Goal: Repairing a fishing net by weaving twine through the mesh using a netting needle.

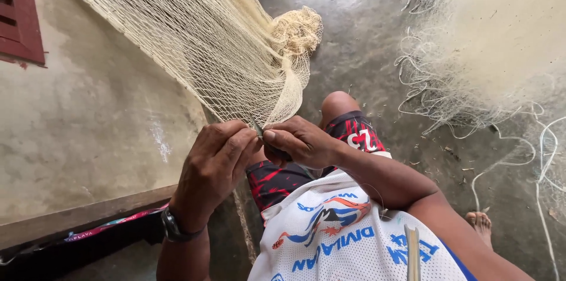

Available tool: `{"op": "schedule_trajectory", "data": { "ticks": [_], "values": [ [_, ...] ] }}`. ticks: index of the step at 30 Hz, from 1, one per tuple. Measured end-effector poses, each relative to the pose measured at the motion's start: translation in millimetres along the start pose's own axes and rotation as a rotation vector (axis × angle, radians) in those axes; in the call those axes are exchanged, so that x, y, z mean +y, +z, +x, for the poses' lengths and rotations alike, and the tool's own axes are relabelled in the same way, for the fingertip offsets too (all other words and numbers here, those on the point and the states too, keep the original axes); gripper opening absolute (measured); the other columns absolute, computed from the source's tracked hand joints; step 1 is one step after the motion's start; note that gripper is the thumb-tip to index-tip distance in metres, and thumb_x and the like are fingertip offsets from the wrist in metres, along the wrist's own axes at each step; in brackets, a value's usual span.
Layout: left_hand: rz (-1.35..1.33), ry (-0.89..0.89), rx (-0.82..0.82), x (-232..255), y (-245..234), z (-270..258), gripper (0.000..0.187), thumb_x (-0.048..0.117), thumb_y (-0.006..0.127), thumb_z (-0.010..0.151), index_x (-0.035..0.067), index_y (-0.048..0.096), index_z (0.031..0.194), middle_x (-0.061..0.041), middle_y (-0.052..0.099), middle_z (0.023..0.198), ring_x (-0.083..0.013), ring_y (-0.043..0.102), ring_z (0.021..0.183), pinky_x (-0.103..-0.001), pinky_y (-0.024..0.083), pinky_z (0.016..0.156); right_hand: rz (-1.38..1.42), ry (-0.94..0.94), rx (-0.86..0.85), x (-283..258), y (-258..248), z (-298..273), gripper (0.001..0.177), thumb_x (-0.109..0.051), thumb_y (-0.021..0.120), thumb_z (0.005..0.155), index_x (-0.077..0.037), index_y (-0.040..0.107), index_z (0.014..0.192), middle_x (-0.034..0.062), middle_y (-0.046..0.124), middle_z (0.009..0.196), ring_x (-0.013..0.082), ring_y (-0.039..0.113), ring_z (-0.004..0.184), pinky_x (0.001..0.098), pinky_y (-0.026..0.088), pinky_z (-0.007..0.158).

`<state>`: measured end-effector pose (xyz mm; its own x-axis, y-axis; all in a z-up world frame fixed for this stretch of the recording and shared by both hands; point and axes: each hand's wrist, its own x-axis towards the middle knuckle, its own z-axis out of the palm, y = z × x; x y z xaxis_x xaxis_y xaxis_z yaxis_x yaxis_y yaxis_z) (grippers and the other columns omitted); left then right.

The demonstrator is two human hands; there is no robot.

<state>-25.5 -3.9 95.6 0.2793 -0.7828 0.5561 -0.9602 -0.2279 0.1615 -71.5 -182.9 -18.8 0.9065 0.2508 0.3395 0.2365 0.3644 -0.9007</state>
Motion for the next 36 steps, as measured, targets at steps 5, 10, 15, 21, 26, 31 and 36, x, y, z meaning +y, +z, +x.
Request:
{"op": "schedule_trajectory", "data": {
  "ticks": [5, 10, 15, 21, 26, 31, 36],
  "values": [
    [-0.006, 0.002, 0.006, -2.1, 1.0, -2.7, 0.009, 0.007, 0.070, 0.097, 0.001, 0.073, 0.103, -0.015, 0.068, 0.098, -0.0316, 0.070, 0.083, -0.041, 0.057, 0.077, 0.036, -0.019, 0.002, 5.3, 1.4, -1.0, 0.047, -0.024, 0.042, 0.111, -0.008, 0.066, 0.074, 0.0088, 0.065, 0.059, 0.0159, 0.067, 0.056, 0.0283, 0.056, 0.051],
    [-0.033, -0.004, 0.012, -2.8, 0.8, -1.0, 0.007, 0.006, 0.070, 0.097, 0.001, 0.072, 0.102, -0.015, 0.068, 0.097, -0.0330, 0.070, 0.084, -0.041, 0.057, 0.077, 0.070, -0.038, -0.010, 4.8, 4.0, -0.8, 0.047, -0.023, 0.042, 0.111, -0.008, 0.066, 0.074, 0.0075, 0.065, 0.059, 0.0148, 0.067, 0.055, 0.0274, 0.055, 0.051],
    [-0.124, -0.009, 0.028, -14.8, 4.5, -6.0, 0.006, 0.004, 0.068, 0.097, 0.001, 0.072, 0.101, -0.015, 0.070, 0.097, -0.0328, 0.071, 0.082, -0.041, 0.058, 0.076, 0.079, -0.080, 0.017, -9.5, 21.9, -8.9, 0.046, -0.025, 0.041, 0.111, -0.006, 0.066, 0.076, 0.0088, 0.064, 0.058, 0.0161, 0.064, 0.053, 0.0294, 0.055, 0.049],
    [-0.123, -0.064, 0.056, -20.1, -0.5, -10.7, 0.011, 0.005, 0.068, 0.098, 0.000, 0.074, 0.105, -0.016, 0.071, 0.100, -0.0350, 0.074, 0.092, -0.043, 0.061, 0.081, 0.015, -0.222, -0.141, -8.0, 7.7, -35.8, 0.039, -0.021, 0.048, 0.111, -0.005, 0.065, 0.080, 0.0099, 0.061, 0.060, 0.0211, 0.062, 0.054, 0.0328, 0.052, 0.051],
    [-0.128, -0.107, 0.059, -24.6, -9.2, -25.9, 0.011, 0.003, 0.068, 0.097, -0.002, 0.074, 0.105, -0.018, 0.072, 0.103, -0.0327, 0.074, 0.095, -0.042, 0.061, 0.083, 0.402, -0.054, 0.591, 18.2, -55.9, -44.3, 0.029, -0.018, 0.034, 0.109, -0.003, 0.060, 0.110, 0.0003, 0.037, 0.054, 0.0165, 0.053, 0.038, 0.0255, 0.045, 0.033],
    [-0.122, -0.025, 0.090, -22.4, -0.9, -14.6, 0.012, 0.003, 0.067, 0.097, -0.001, 0.075, 0.105, -0.017, 0.071, 0.104, -0.0348, 0.074, 0.093, -0.044, 0.062, 0.081, 0.232, -0.099, 0.410, 33.6, -17.1, -1.4, 0.019, 0.002, 0.069, 0.096, 0.010, 0.067, 0.113, -0.0006, 0.044, 0.053, 0.0101, 0.049, 0.045, 0.0204, 0.040, 0.039],
    [-0.131, -0.020, 0.120, -9.5, 4.4, -1.1, 0.010, 0.004, 0.069, 0.097, 0.000, 0.076, 0.103, -0.016, 0.072, 0.106, -0.0328, 0.073, 0.092, -0.044, 0.063, 0.081, 0.184, -0.187, 0.187, 47.4, -14.0, 30.3, 0.033, -0.004, 0.075, 0.096, 0.003, 0.068, 0.127, 0.0125, 0.072, 0.100, 0.0060, 0.058, 0.054, 0.0196, 0.050, 0.045]
  ]
}}
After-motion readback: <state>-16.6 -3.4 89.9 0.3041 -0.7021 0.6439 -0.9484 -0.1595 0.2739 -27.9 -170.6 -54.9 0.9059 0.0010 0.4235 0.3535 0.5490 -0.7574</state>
